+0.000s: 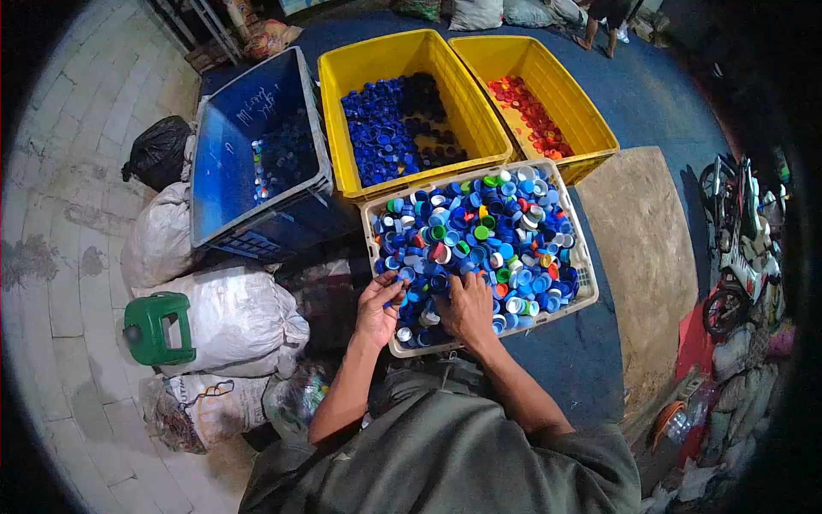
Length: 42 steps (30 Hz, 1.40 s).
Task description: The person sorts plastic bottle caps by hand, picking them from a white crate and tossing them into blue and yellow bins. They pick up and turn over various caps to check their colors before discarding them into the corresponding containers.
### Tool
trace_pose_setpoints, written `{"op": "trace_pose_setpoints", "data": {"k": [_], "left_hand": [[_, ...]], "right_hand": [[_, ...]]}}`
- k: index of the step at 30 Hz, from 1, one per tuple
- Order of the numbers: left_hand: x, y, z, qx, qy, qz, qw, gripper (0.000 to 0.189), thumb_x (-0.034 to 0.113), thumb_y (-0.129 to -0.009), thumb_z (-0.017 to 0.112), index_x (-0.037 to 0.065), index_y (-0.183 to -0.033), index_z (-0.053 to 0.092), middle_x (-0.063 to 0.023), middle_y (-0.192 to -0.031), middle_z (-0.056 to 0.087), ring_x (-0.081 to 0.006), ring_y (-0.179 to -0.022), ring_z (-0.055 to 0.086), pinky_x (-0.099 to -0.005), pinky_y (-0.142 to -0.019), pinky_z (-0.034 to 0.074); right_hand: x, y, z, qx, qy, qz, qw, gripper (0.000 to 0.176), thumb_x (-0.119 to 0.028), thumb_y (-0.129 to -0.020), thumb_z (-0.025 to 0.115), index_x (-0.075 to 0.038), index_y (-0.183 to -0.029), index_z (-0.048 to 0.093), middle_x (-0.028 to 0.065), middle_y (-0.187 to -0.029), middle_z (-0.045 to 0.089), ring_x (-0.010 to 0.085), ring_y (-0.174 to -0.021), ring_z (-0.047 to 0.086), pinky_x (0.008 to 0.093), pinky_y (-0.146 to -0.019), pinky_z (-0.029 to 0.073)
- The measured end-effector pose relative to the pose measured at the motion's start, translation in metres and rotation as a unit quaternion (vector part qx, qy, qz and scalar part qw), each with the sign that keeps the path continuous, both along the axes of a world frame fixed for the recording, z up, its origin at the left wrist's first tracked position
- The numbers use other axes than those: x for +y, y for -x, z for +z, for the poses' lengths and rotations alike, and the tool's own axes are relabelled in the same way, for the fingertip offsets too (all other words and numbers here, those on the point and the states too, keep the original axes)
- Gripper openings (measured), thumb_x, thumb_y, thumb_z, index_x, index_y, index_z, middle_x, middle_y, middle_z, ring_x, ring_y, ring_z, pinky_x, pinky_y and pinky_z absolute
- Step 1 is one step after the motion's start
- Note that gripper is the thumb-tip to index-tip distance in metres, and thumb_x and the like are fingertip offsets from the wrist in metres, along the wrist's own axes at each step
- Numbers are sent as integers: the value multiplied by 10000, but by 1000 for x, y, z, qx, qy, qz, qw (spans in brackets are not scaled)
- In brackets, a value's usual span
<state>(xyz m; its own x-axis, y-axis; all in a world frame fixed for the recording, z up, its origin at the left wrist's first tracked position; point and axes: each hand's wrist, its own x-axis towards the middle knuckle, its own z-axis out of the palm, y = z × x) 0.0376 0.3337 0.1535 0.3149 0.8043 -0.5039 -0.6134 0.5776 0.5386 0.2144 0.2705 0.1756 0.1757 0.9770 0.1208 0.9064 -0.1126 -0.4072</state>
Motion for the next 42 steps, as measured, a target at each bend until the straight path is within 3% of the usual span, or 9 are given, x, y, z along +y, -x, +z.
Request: {"op": "trace_pose_setpoints", "data": {"k": [14,23,24,27,28,32,35,38,42], "left_hand": [[0,4,18,70,-53,-2,996,405,-42,-810,672,50,-1184,547,-89,-1041,618,-210,-959,638,-320,-788,556],[4,1,16,-3,-21,-7,1000,271,62,-898,593,10,-1163,558,-124,-1100,615,-230,-1002,619,-372,-893,520],[4,0,17,-18,-27,-9,999,267,86,-913,570,5,-1167,555,-134,-1108,612,-242,-1019,614,-376,-905,514],[6,-5,21,-61,-35,-12,997,287,147,-946,513,-15,-1181,544,-162,-1132,604,-278,-1068,594,-393,-946,491],[7,-7,21,-76,-31,-12,997,302,160,-950,502,-24,-1187,540,-170,-1140,601,-289,-1086,586,-402,-964,482],[9,-14,29,-113,-18,-11,993,356,194,-952,489,-57,-1202,523,-197,-1173,587,-321,-1141,555,-420,-1016,450],[9,-20,35,-113,-20,-8,993,382,206,-948,486,-78,-1201,516,-213,-1193,575,-333,-1167,538,-426,-1046,427],[9,-25,41,-132,4,1,991,403,205,-933,499,-94,-1203,506,-226,-1210,564,-344,-1181,527,-433,-1069,403],[8,-30,41,-161,20,1,987,373,204,-942,509,-80,-1183,532,-193,-1192,580,-318,-1163,545,-419,-1055,420]], "right_hand": [[18,7,-13,-56,58,-25,996,390,-249,-707,760,-66,-1004,585,134,-956,520,319,-919,511,438,-733,380],[14,-21,9,225,59,-73,970,434,-185,-695,782,-8,-1027,566,199,-1000,539,381,-928,541,444,-786,451],[15,-26,12,243,80,-84,963,437,-213,-707,793,-11,-1024,571,178,-967,569,319,-902,568,391,-793,460],[11,-38,15,428,111,-129,888,403,-214,-727,791,-4,-990,569,127,-913,586,240,-851,565,344,-770,453],[10,-41,9,455,79,-116,880,321,-109,-752,762,-50,-987,551,22,-922,547,124,-752,522,271,-643,418],[8,-48,27,665,103,-143,725,365,-14,-771,701,-29,-1097,539,27,-891,566,93,-792,519,241,-648,404],[6,-46,30,725,60,-145,670,361,6,-775,685,-36,-1104,542,15,-868,538,86,-776,512,234,-638,394],[9,-46,27,710,64,-131,689,372,29,-782,665,-44,-1125,539,3,-865,519,100,-775,523,245,-628,414],[10,-43,22,779,64,-164,601,371,18,-798,650,-62,-1139,530,26,-921,560,130,-758,568,278,-632,460]]}}
